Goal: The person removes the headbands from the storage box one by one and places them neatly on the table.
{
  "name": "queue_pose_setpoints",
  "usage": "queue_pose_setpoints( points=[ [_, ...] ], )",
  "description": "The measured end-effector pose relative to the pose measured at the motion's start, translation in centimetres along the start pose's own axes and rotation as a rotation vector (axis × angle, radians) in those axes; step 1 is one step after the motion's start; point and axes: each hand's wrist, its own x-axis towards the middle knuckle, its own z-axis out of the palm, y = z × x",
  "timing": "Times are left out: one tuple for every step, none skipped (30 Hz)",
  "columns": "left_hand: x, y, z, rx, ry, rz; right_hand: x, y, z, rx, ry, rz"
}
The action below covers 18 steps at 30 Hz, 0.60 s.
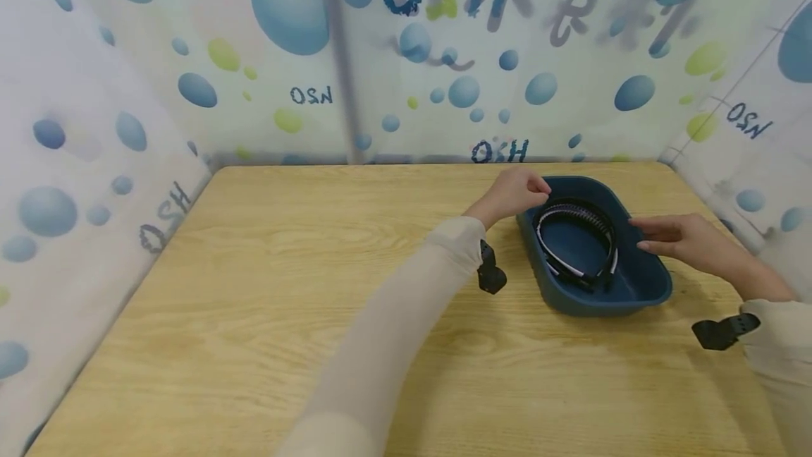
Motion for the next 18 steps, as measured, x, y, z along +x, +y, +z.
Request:
queue_pose_setpoints(
  points=[
    [0.2, 0.0, 0.1, 0.005, -0.003, -0.004, 0.0, 0.1, 0.0, -0.004, 0.001, -0.005],
    [0.5, 0.0, 0.2, 0.008, -0.006, -0.003, 0.0, 0.1, 0.0, -0.007, 0.005, -0.014],
    [0.8, 0.0, 0.3, 0.009, -0.008, -0.006, 0.0, 0.2, 0.0, -0.012, 0.009, -0.023],
    [1.1, 0.0, 0.4, 0.013, -0.010, -0.008, 0.0, 0.2, 0.0, -0.020, 0.011, -0.029],
    [1.3, 0.1, 0.5, 0.014, -0.013, -0.011, 0.0, 0.3, 0.0, -0.027, 0.015, -0.033],
    [1.5, 0.1, 0.6, 0.012, -0.017, -0.017, 0.0, 0.3, -0.1, -0.031, 0.015, -0.035],
    [1.7, 0.1, 0.6, 0.015, -0.019, -0.022, 0.0, 0.3, -0.1, -0.032, 0.011, -0.033],
    [1.9, 0.1, 0.7, 0.016, -0.021, -0.026, 0.0, 0.3, -0.1, -0.036, 0.009, -0.030],
    [2.1, 0.1, 0.8, 0.019, -0.025, -0.032, 0.0, 0.3, -0.1, -0.039, 0.005, -0.024],
    [2.3, 0.2, 0.8, 0.020, -0.030, -0.037, 0.0, 0.3, -0.1, -0.039, 0.001, -0.018],
    [2.5, 0.3, 0.9, 0.020, -0.034, -0.045, 0.0, 0.3, -0.1, -0.035, -0.005, -0.014],
    [2.6, 0.3, 1.0, 0.023, -0.037, -0.047, 0.0, 0.3, -0.1, -0.034, -0.011, -0.011],
    [2.9, 0.3, 1.0, 0.026, -0.041, -0.047, -0.1, 0.2, -0.1, -0.031, -0.012, -0.010],
    [3.0, 0.4, 1.1, 0.026, -0.049, -0.044, -0.1, 0.2, -0.1, -0.032, -0.011, -0.010],
    [3.3, 0.5, 1.2, 0.029, -0.056, -0.043, -0.1, 0.2, 0.0, -0.027, -0.010, -0.009],
    [3.5, 0.5, 1.2, 0.037, -0.063, -0.041, -0.1, 0.2, 0.0, -0.024, -0.008, -0.010],
    [3.7, 0.6, 1.3, 0.047, -0.072, -0.042, -0.1, 0.2, 0.0, -0.021, -0.004, -0.011],
    [4.0, 0.7, 1.3, 0.060, -0.083, -0.040, -0.1, 0.2, 0.0, -0.019, -0.001, -0.014]
  ],
)
